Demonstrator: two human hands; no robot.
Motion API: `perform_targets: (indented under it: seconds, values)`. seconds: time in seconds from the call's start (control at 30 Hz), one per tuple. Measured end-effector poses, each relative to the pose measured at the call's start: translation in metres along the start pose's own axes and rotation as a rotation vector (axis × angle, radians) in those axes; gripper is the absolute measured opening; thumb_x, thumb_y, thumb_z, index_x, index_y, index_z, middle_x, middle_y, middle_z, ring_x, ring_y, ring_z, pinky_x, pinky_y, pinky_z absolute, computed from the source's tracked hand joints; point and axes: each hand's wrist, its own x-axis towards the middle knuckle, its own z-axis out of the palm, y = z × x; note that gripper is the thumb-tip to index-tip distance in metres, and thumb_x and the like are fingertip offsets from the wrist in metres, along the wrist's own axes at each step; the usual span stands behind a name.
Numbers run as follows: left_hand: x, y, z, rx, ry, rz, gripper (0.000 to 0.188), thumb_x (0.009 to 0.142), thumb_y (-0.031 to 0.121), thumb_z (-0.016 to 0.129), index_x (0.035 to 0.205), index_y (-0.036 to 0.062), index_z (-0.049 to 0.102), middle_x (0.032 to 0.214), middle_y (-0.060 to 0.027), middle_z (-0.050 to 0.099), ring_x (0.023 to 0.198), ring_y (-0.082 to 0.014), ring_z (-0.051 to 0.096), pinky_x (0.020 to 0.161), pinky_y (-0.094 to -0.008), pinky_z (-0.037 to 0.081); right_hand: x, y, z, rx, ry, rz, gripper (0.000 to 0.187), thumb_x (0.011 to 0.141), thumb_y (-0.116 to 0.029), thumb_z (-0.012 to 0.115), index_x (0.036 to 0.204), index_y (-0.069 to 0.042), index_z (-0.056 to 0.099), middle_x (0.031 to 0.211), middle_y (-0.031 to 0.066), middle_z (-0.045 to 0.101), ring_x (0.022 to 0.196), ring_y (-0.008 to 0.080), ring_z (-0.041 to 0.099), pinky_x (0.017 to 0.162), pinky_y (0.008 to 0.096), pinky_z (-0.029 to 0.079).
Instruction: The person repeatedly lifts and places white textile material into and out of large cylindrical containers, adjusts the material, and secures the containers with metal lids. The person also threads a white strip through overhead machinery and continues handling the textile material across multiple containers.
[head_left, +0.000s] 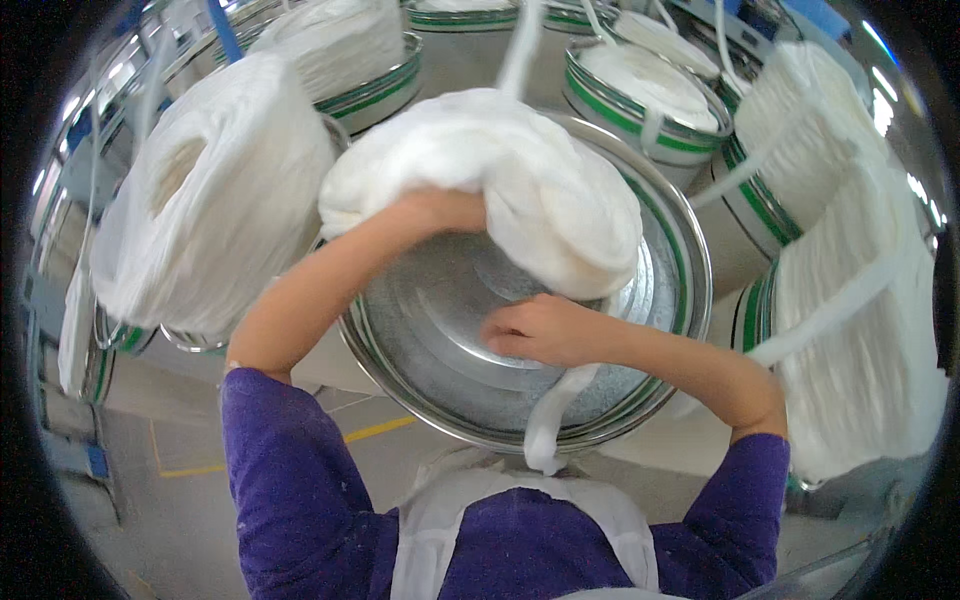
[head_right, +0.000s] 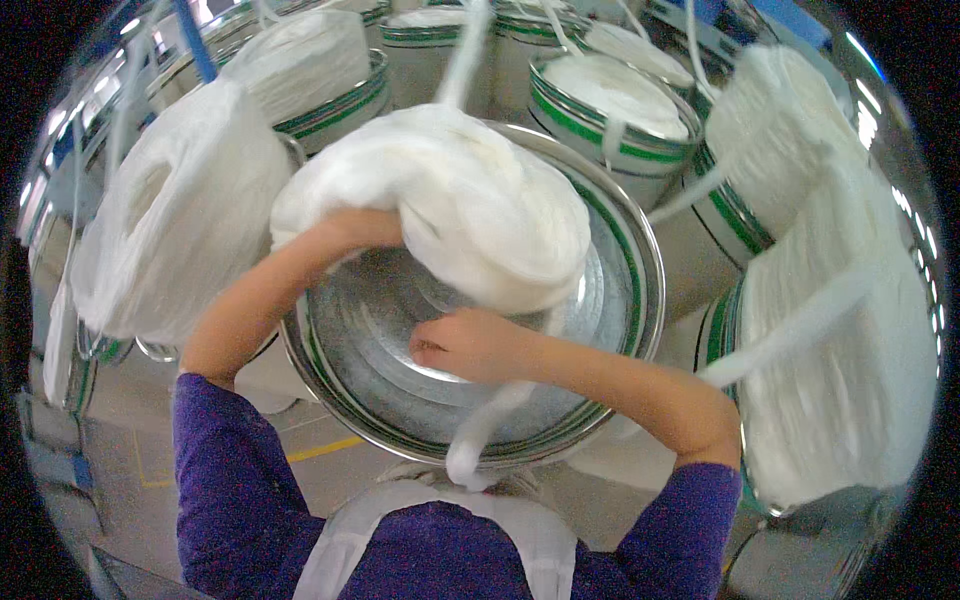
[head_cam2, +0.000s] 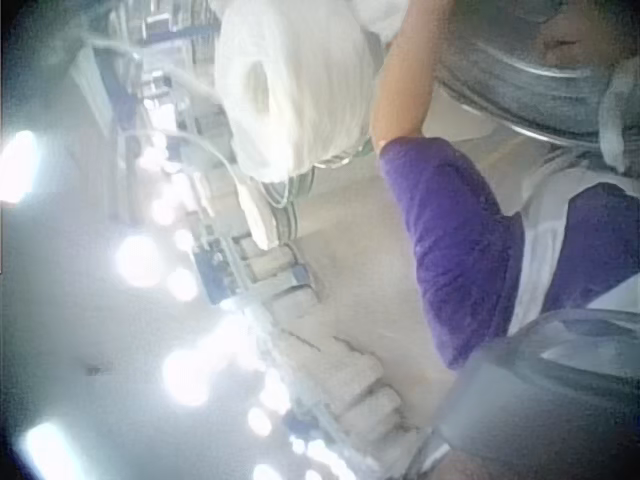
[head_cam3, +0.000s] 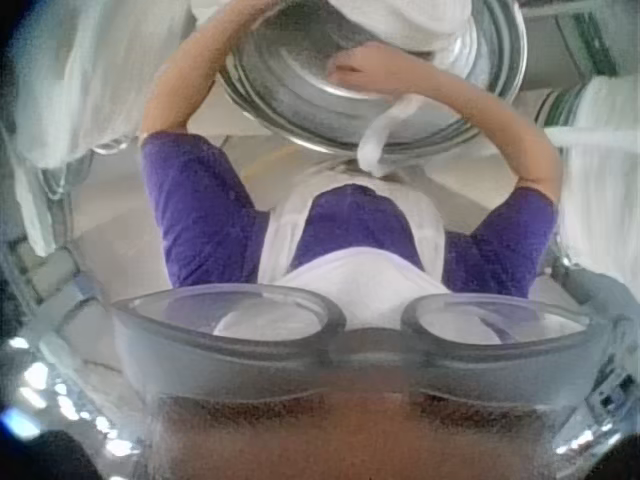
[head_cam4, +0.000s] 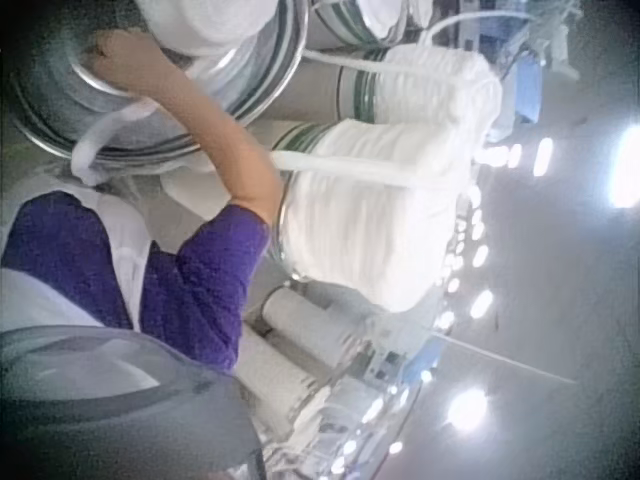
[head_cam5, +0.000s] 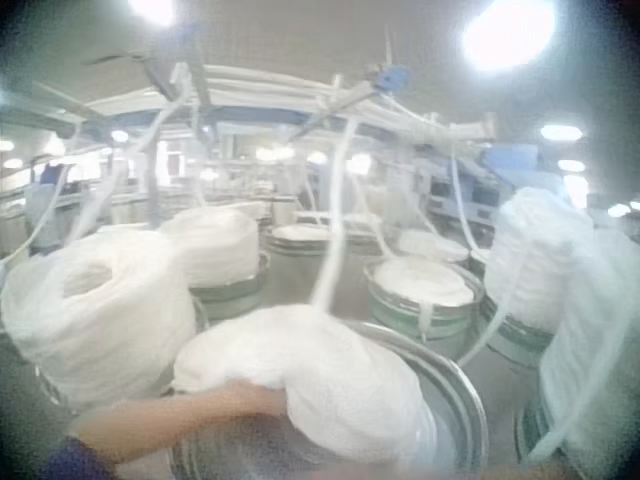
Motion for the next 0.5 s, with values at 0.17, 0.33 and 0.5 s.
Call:
perform_targets:
  seconds: [0.17, 0.33, 0.5]
  values:
    - [-0.004, -0.014, -0.019, 0.077, -0.086, 0.067, 0.034, 0.092, 0.028, 0.048, 0.118, 0.0064, 0.054, 0.124, -0.0182, 0.053, 0.116, -0.0316, 0.049, 0.102, -0.0410, 0.035, 0.013, 0.095, 0.003, -0.323, 0.455, 0.246, 0.040, 0.087, -0.030, 0.054, 0.123, -0.012, 0.054, 0.128, 0.0119, 0.052, 0.114, 0.0277, 0.051, 0.097, 0.0382, 0.040]
    - [-0.014, -0.019, -0.018, 0.095, -0.109, 0.082, 0.035, 0.092, 0.027, 0.047, 0.120, 0.0063, 0.053, 0.126, -0.0187, 0.051, 0.118, -0.0317, 0.048, 0.102, -0.0408, 0.034, -0.008, 0.134, -0.033, -0.468, 0.406, 0.452, 0.052, 0.087, -0.036, 0.050, 0.133, -0.013, 0.045, 0.141, 0.0099, 0.039, 0.128, 0.0282, 0.037, 0.104, 0.0459, 0.029]
    - [-0.017, -0.034, -0.024, 0.089, -0.079, 0.093, 0.036, 0.092, 0.026, 0.047, 0.122, 0.0062, 0.051, 0.128, -0.0191, 0.050, 0.119, -0.0319, 0.047, 0.103, -0.0405, 0.034, -0.007, 0.111, -0.044, -0.535, 0.235, 0.575, 0.059, 0.087, -0.044, 0.046, 0.137, -0.014, 0.040, 0.145, 0.0089, 0.033, 0.133, 0.0285, 0.029, 0.105, 0.0525, 0.022]
